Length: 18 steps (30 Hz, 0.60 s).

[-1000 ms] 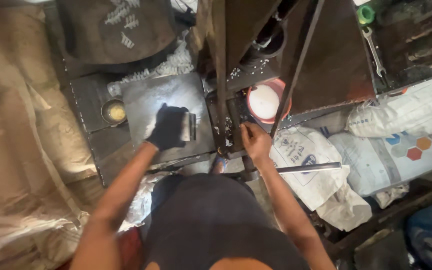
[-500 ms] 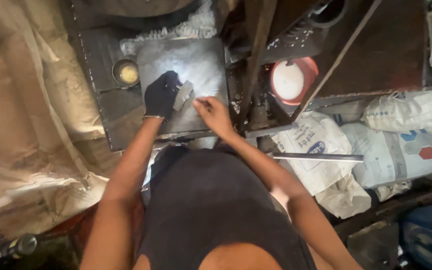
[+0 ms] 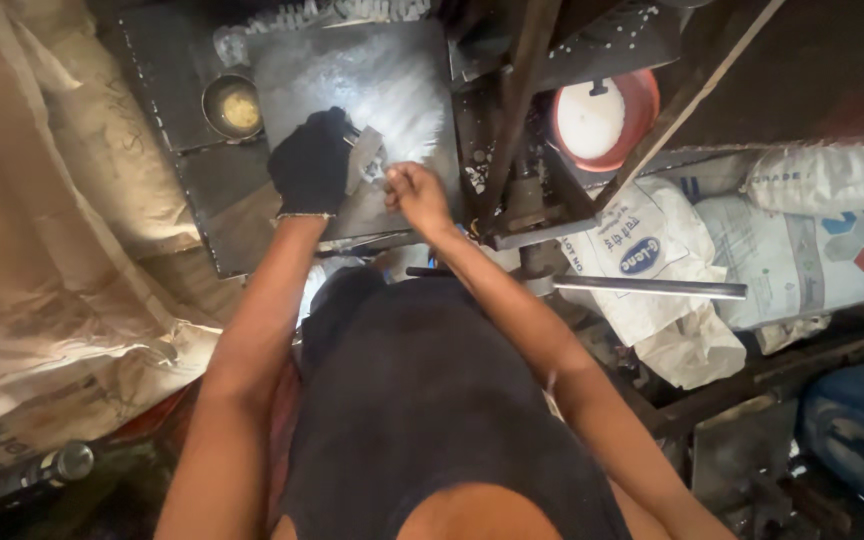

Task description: The person operates a manual press machine, repeatedly placing small white objects into the press and using a lever to activate the mechanism. The person then removes the processed objects and places them on a metal tray.

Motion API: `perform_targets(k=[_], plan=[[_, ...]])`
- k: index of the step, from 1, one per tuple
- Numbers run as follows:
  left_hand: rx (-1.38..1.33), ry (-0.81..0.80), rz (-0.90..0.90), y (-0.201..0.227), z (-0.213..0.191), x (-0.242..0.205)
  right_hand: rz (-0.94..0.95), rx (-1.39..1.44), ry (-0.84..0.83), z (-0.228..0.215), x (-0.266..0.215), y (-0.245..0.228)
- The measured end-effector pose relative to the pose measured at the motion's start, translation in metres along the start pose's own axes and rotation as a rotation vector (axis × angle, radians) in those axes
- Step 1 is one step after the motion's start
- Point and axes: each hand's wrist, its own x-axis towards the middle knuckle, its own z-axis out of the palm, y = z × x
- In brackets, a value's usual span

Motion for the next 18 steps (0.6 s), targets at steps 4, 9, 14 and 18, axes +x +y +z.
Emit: perform_targets(k=[4, 9, 14, 18], plan=[[0.025, 0.025, -0.007, 0.006, -0.004, 0.001, 0.025, 0.199, -0.057, -0.009, -0.003, 0.027], [0.002, 0.046, 0.005, -0.002, 0.008, -0.004, 0.060, 0.176, -0.022, -0.014, -0.002, 0.037], [-0.186, 0.192, -0.003, -0.037, 0.056, -0.017, 0.140, 0.205, 0.033, -0.030, -0.022, 0.017], [-0.318, 0.201, -0.297, -0.063, 0.092, -0.058, 0.170, 0.351, 0.062, -0.041, -0.021, -0.031]])
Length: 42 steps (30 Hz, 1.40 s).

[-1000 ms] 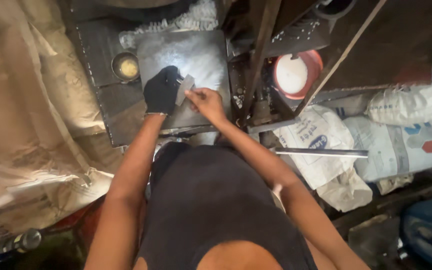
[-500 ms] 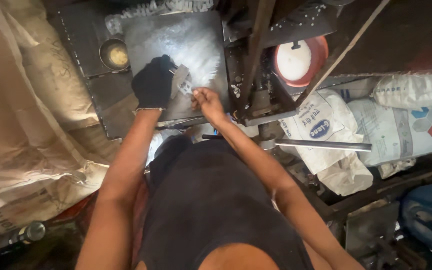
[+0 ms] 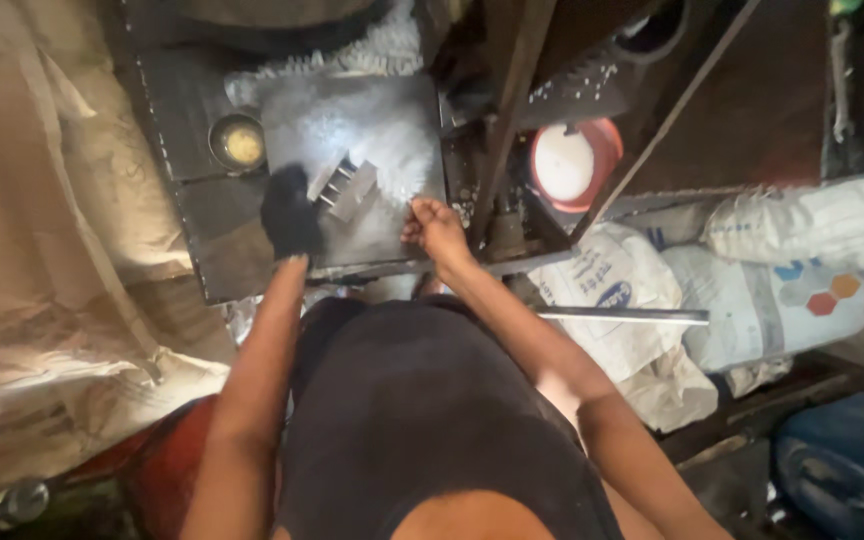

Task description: The person operates a manual press machine, repeatedly placing small white objects into the press and using a lever to activate the mechanism. The person then removes the processed objects and places them on a metal tray.

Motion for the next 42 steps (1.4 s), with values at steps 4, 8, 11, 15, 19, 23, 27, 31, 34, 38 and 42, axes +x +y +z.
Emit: perform_targets(k=[4, 8, 11, 15, 19, 23, 27, 31, 34, 38, 42], plan=[[-0.372, -0.007, 0.021, -0.009, -0.013, -0.027, -0.141, 0.211, -0.074, 0.060, 0.045, -0.083], [-0.156, -0.023, 0.199, 0.025, -0.032, -0.031, -0.609, -0.354, -0.148, 0.110, 0.072, -0.136], [-0.119, -0.018, 0.137, 0.056, -0.050, -0.018, -1.024, -1.022, -0.296, 0.117, 0.049, -0.135], [-0.129, 0.014, 0.029, 0.080, -0.061, -0.011, -1.321, -1.897, -0.423, 0.114, 0.022, -0.119], [-0.016, -0.038, -0.007, 0.082, -0.059, -0.008, -1.210, -2.055, -0.515, 0.119, 0.028, -0.124], [-0.053, 0.017, 0.012, 0.079, -0.045, -0.016, -1.129, -2.145, -0.518, 0.120, 0.024, -0.128], [-0.134, 0.137, -0.115, 0.069, -0.023, -0.046, -1.295, -1.697, -0.266, 0.104, -0.019, -0.123], [-0.123, -0.240, -0.345, 0.050, 0.004, -0.072, -1.074, -1.201, -0.217, 0.050, -0.090, -0.115], [-0.114, -0.505, 0.115, 0.057, 0.033, -0.069, -1.224, -0.968, 0.058, -0.011, -0.118, -0.120], [-0.254, -0.399, 0.105, 0.118, 0.079, -0.027, -0.992, -0.874, 0.517, -0.072, -0.113, -0.127], [-0.279, -0.261, 0.229, 0.175, 0.106, 0.039, -0.903, -1.055, 0.594, -0.093, -0.098, -0.125]])
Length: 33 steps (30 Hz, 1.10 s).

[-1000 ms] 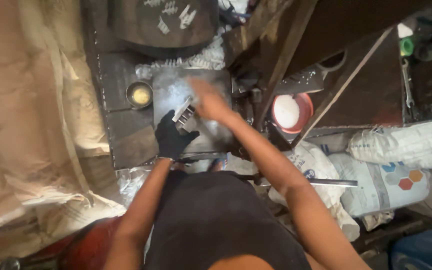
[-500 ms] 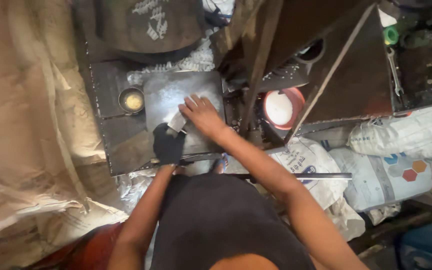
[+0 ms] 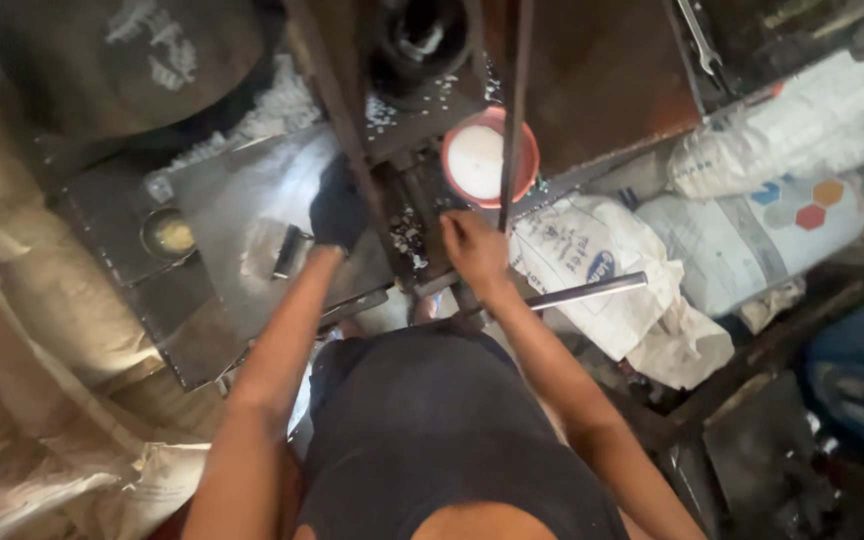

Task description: The person operates a manual press machine, repeatedly placing small white objects into the press and using a lever to activate the mechanism. The person then removes the processed objects and places them on a metal tray.

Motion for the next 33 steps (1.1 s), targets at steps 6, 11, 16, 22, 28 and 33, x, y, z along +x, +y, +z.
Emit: perform_targets(k=[6, 11, 16, 22, 28, 33], plan=[[0.208, -0.203, -0.013, -0.011, 0.007, 0.034, 0.057, -0.003, -0.034, 0.000, -0.002, 0.001], [0.210, 0.112, 0.119, -0.006, -0.001, -0.007, 0.031, 0.096, -0.098, -0.007, 0.001, -0.008], [0.171, 0.145, -0.254, 0.022, -0.039, -0.084, -0.087, 0.344, -0.201, -0.007, -0.023, -0.032], [-0.139, 0.121, -0.393, 0.006, -0.076, -0.150, 0.039, 0.695, -0.667, 0.073, -0.051, -0.056], [0.039, 0.435, -0.371, -0.035, -0.109, -0.174, 0.280, 0.549, -0.703, 0.177, -0.035, -0.042], [-0.207, 0.095, -0.299, -0.065, -0.155, -0.124, 0.641, 0.745, -0.895, 0.198, -0.049, -0.056]])
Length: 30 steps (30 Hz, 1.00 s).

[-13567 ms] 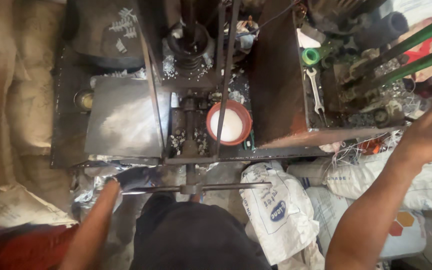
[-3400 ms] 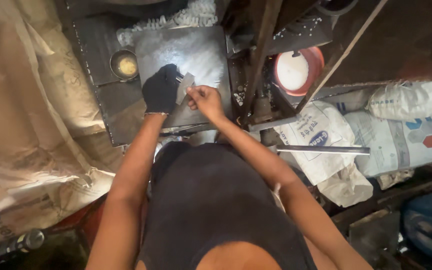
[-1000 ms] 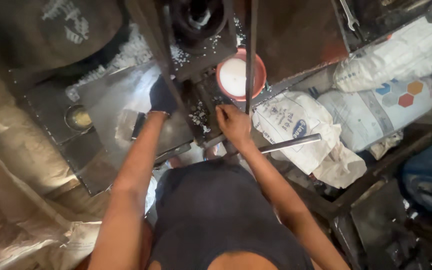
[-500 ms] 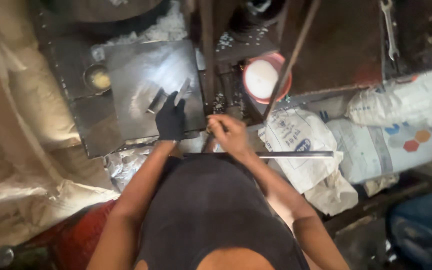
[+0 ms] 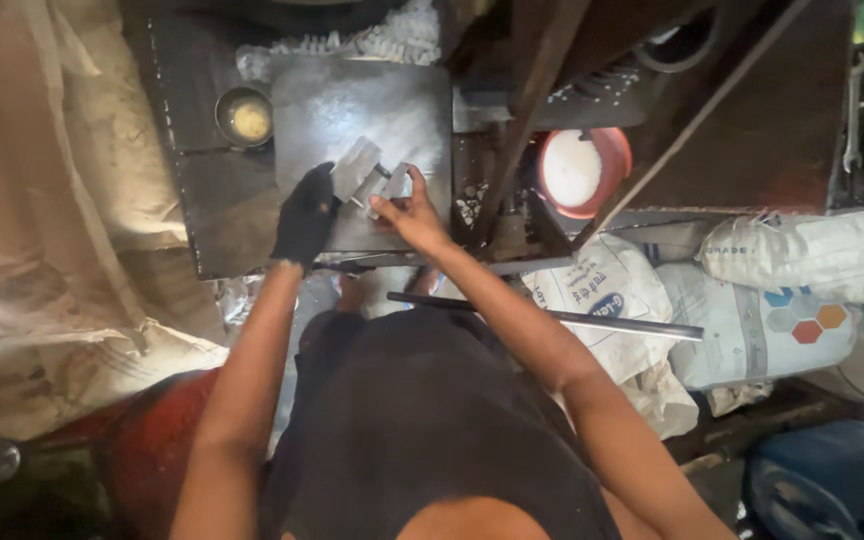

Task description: The person operates a manual press machine, repeatedly placing small white objects into the press and using a lever to activate the mechanism. The person then removes the processed objects and places them on a metal tray.

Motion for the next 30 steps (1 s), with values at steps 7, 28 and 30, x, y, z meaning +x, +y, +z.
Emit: perform_targets(k=[7, 28, 30], plan=[[0.236, -0.402, -0.107, 0.038, -0.023, 0.035, 0.034, 0.344, 0.006, 0.035, -0.006, -0.017], [0.393, -0.320, 0.182, 0.100, 0.106, 0.139, -0.606, -0.852, 0.951, -0.147, -0.126, -0.044], [0.276, -0.283, 0.103, 0.099, 0.119, 0.142, -0.535, -0.819, 0.941, -0.144, -0.126, -0.043]])
